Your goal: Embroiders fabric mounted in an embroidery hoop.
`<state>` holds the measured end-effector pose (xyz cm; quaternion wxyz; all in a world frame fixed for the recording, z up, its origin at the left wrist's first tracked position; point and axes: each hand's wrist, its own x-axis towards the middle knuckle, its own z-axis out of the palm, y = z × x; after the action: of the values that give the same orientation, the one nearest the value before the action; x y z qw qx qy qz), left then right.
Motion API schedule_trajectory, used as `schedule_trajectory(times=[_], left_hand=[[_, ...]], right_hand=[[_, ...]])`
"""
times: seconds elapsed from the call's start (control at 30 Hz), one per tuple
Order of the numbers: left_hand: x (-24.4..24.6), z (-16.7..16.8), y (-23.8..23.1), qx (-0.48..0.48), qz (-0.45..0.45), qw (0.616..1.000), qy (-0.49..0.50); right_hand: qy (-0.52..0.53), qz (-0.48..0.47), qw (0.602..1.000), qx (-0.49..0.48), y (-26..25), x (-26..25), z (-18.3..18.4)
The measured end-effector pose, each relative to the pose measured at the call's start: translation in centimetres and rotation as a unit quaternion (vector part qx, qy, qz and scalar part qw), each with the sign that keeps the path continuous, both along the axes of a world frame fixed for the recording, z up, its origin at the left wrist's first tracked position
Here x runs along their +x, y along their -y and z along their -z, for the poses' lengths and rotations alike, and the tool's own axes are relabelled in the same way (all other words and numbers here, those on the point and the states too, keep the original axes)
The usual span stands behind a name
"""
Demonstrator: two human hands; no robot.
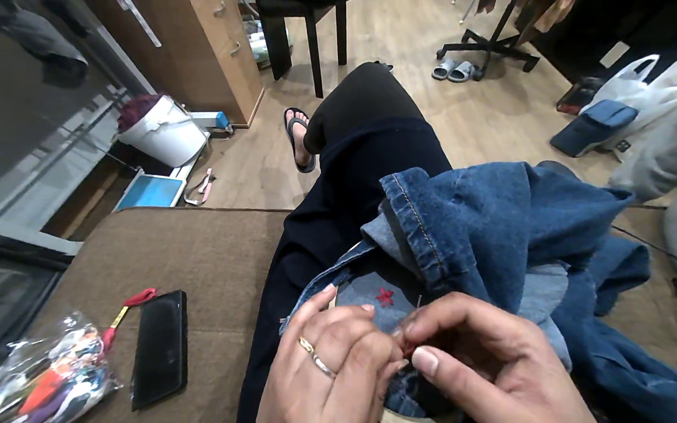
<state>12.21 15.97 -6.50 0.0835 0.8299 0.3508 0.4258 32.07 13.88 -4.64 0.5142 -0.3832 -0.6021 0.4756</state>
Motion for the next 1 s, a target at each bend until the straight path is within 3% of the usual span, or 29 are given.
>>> schedule_trajectory(times=[0.4, 1.0], left_hand=[[-0.14, -0.06, 0.0, -0.015, 0.011, 1.0, 0.007], [-0.6, -0.37, -0.28, -0.063, 0.038, 0.994, 0.084]], right_hand=[[-0.042, 0.043, 0.996, -0.062, -0.03, 0.0, -0.37], [-0.07, 0.009, 0.997, -0.035, -0.55, 0.27, 0.42]])
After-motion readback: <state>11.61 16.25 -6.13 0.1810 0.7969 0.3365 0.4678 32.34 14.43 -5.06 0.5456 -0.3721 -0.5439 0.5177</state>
